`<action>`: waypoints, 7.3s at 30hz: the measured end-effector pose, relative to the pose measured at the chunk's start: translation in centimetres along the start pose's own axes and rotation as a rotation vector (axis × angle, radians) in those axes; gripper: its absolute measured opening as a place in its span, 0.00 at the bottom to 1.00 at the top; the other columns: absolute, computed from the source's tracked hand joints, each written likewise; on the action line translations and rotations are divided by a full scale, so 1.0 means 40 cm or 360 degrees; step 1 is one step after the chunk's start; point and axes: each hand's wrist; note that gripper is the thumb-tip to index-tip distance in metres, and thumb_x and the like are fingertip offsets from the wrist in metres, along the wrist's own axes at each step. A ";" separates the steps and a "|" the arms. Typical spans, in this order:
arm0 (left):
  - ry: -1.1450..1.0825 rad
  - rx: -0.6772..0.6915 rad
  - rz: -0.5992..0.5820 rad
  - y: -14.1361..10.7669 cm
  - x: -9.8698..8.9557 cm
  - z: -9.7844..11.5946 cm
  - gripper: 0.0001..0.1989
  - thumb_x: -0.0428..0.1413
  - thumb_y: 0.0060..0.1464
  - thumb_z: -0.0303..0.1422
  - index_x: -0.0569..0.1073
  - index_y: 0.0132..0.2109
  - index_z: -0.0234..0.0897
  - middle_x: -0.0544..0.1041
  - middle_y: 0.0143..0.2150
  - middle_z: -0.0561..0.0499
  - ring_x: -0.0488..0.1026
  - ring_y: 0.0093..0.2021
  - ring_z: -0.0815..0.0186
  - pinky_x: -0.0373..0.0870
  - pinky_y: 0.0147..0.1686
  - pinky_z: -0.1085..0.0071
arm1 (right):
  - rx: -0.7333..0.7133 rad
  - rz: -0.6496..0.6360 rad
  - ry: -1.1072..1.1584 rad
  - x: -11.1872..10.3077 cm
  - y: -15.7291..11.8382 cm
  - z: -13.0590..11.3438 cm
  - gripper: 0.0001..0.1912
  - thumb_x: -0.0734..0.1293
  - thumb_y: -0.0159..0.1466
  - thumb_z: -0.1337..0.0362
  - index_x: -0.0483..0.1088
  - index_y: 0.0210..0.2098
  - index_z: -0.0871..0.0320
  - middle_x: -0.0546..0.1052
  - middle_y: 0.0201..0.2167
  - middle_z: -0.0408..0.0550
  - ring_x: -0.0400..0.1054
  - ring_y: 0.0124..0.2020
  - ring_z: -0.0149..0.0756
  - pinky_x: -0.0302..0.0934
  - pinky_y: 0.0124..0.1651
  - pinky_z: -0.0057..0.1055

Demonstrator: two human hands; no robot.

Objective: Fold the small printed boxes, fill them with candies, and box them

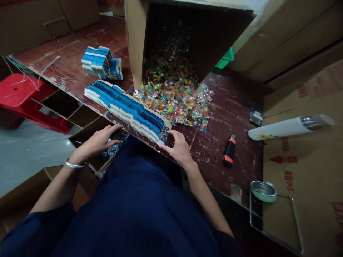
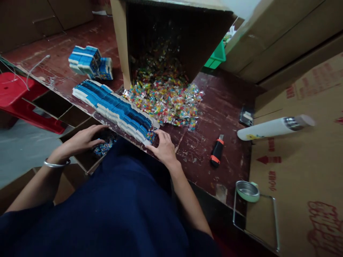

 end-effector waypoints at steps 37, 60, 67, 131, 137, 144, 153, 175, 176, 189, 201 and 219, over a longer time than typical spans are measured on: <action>-0.1270 -0.0146 -0.0866 -0.007 0.283 0.165 0.21 0.68 0.53 0.45 0.82 0.45 0.33 0.82 0.39 0.47 0.78 0.40 0.61 0.72 0.44 0.69 | 0.0012 0.0065 0.0789 -0.051 -0.064 -0.168 0.15 0.77 0.59 0.55 0.70 0.36 0.53 0.76 0.26 0.39 0.71 0.24 0.31 0.65 0.29 0.27; -0.1104 -0.0014 -0.0261 -0.029 0.330 0.141 0.18 0.68 0.54 0.36 0.75 0.49 0.35 0.80 0.41 0.49 0.78 0.35 0.68 0.78 0.37 0.73 | -0.0141 0.0494 0.0677 0.057 -0.061 -0.152 0.08 0.67 0.70 0.57 0.73 0.37 0.53 0.77 0.42 0.48 0.74 0.44 0.39 0.70 0.48 0.37; -0.1157 -0.0092 -0.0098 -0.023 0.318 0.154 0.24 0.70 0.49 0.34 0.68 0.48 0.38 0.74 0.44 0.50 0.76 0.40 0.67 0.77 0.36 0.75 | 0.0012 0.0435 0.1136 0.055 -0.046 -0.171 0.12 0.72 0.66 0.53 0.68 0.40 0.52 0.77 0.38 0.47 0.75 0.43 0.39 0.71 0.49 0.38; -0.1153 -0.0032 -0.0372 -0.027 0.350 0.184 0.25 0.65 0.56 0.33 0.68 0.59 0.41 0.76 0.43 0.51 0.79 0.36 0.68 0.78 0.38 0.72 | -0.0014 0.0152 0.0840 -0.046 -0.045 -0.142 0.10 0.71 0.67 0.54 0.76 0.42 0.52 0.79 0.45 0.49 0.77 0.45 0.40 0.72 0.47 0.37; -0.1172 -0.0045 -0.0384 -0.028 0.352 0.172 0.19 0.67 0.55 0.37 0.69 0.48 0.38 0.74 0.41 0.52 0.73 0.33 0.72 0.73 0.33 0.77 | -0.0007 0.0319 0.0926 0.008 -0.072 -0.128 0.06 0.72 0.66 0.58 0.77 0.38 0.52 0.79 0.41 0.47 0.76 0.40 0.37 0.71 0.42 0.33; -0.1265 -0.0078 -0.0237 -0.027 0.360 0.169 0.25 0.69 0.51 0.36 0.65 0.50 0.40 0.71 0.42 0.54 0.74 0.35 0.71 0.75 0.35 0.76 | -0.0054 0.0438 0.1080 0.016 -0.058 -0.148 0.07 0.72 0.67 0.60 0.73 0.43 0.51 0.79 0.43 0.46 0.76 0.44 0.38 0.71 0.48 0.36; -0.1053 -0.0021 -0.0197 -0.031 0.351 0.158 0.27 0.66 0.52 0.29 0.66 0.57 0.41 0.74 0.44 0.51 0.78 0.34 0.70 0.78 0.35 0.75 | 0.0269 0.0043 0.1238 -0.021 -0.014 -0.152 0.12 0.78 0.57 0.56 0.76 0.33 0.55 0.78 0.33 0.44 0.72 0.33 0.35 0.69 0.36 0.31; 0.0097 0.0090 -0.0575 -0.009 0.076 0.090 0.14 0.61 0.59 0.35 0.77 0.52 0.41 0.82 0.46 0.47 0.78 0.39 0.63 0.76 0.42 0.67 | 0.0023 0.0169 0.0367 -0.013 -0.044 -0.048 0.21 0.76 0.61 0.52 0.73 0.50 0.52 0.78 0.51 0.53 0.73 0.52 0.48 0.74 0.50 0.45; 0.0263 0.0094 -0.0532 -0.006 0.044 0.078 0.16 0.61 0.58 0.36 0.77 0.53 0.42 0.82 0.48 0.47 0.79 0.43 0.61 0.76 0.46 0.63 | -0.0023 0.0147 0.0205 -0.003 -0.046 -0.038 0.21 0.77 0.59 0.53 0.74 0.49 0.53 0.79 0.51 0.54 0.72 0.53 0.51 0.73 0.53 0.48; -0.1274 -0.0422 -0.0649 0.007 0.253 0.142 0.22 0.66 0.54 0.49 0.76 0.38 0.33 0.83 0.48 0.40 0.82 0.46 0.58 0.78 0.45 0.65 | -0.0444 0.0585 -0.0050 -0.002 -0.093 -0.052 0.08 0.67 0.65 0.71 0.76 0.38 0.51 0.84 0.44 0.50 0.80 0.46 0.44 0.74 0.53 0.47; -0.1822 -0.0390 -0.0816 0.029 0.280 0.150 0.33 0.76 0.40 0.42 0.79 0.53 0.36 0.82 0.52 0.38 0.81 0.52 0.53 0.78 0.51 0.63 | -0.0472 -0.0074 0.0422 -0.044 -0.094 -0.157 0.30 0.72 0.66 0.53 0.65 0.65 0.51 0.82 0.40 0.48 0.79 0.36 0.40 0.76 0.43 0.38; -0.1360 -0.0263 -0.0274 -0.016 0.334 0.167 0.18 0.71 0.47 0.43 0.82 0.37 0.32 0.81 0.34 0.50 0.75 0.33 0.66 0.74 0.38 0.71 | 0.0236 0.0306 0.0944 0.026 -0.100 -0.169 0.12 0.73 0.64 0.53 0.73 0.38 0.53 0.78 0.32 0.43 0.73 0.30 0.33 0.69 0.35 0.30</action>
Point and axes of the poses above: each hand's wrist, its own y-axis towards the middle knuckle, its own x-axis out of the palm, z = x × y
